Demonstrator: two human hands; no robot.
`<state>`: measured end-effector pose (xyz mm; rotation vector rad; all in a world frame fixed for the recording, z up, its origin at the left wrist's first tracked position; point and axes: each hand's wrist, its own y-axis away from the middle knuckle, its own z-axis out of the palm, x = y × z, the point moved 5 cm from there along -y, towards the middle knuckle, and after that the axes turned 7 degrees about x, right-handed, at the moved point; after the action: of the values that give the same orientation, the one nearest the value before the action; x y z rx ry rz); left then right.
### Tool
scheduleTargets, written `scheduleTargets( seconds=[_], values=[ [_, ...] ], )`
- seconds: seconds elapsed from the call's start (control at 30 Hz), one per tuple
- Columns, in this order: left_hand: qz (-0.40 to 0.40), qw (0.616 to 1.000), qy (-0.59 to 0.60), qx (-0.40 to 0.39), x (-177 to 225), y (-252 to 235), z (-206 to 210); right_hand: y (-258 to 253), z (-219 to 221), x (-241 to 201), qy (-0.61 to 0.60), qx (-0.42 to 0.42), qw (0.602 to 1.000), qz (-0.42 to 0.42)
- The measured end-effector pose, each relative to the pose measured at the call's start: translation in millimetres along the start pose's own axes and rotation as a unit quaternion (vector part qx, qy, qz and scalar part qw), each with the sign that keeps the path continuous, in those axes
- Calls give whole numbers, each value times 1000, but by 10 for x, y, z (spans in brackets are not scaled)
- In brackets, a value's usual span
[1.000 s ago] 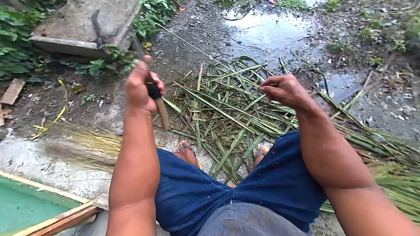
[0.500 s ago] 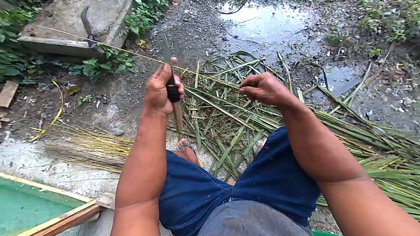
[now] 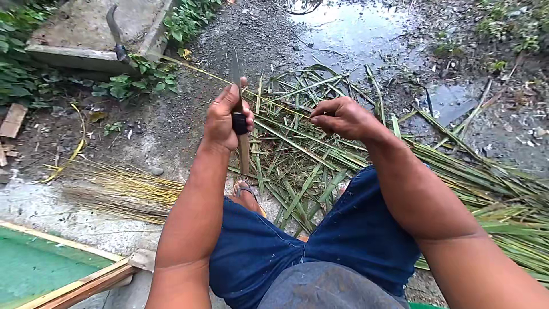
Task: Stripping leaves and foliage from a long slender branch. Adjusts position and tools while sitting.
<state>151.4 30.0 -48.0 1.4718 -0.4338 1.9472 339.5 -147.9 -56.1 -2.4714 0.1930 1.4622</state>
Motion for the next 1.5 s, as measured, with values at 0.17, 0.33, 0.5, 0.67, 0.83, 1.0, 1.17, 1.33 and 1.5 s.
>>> scheduleTargets(
  seconds=[0.17, 0.33, 0.5, 0.67, 0.83, 1.0, 1.17, 1.33, 1.5],
  values=[
    [-85, 989, -71, -96, -402, 235, 451, -34, 114, -31, 5, 38, 999, 14],
    [-53, 995, -47, -68, -190, 134, 231, -16, 92, -43, -8, 45, 999, -3],
    [-23, 999, -15, -23, -101, 135, 175, -36, 88, -36, 8, 41, 999, 1],
    [-29, 998, -41, -34, -123, 98, 117, -46, 54, -17, 13, 30, 999, -6],
    [76, 992, 35, 99, 422, -73, -557, 20, -97, 25, 19, 37, 999, 1],
    [55, 997, -5, 62, 257, 41, -228, -36, 6, 56, 24, 61, 997, 27],
    [-92, 988, -79, -95, -417, 276, 459, -101, 199, -17, 12, 65, 998, 8],
    [-15, 999, -32, -22, -9, 80, -14, -55, 79, 15, 18, 69, 997, -6],
    [-6, 1000, -17, 3, 23, 142, 14, -54, 42, 10, 34, 78, 996, 0]
  ],
)
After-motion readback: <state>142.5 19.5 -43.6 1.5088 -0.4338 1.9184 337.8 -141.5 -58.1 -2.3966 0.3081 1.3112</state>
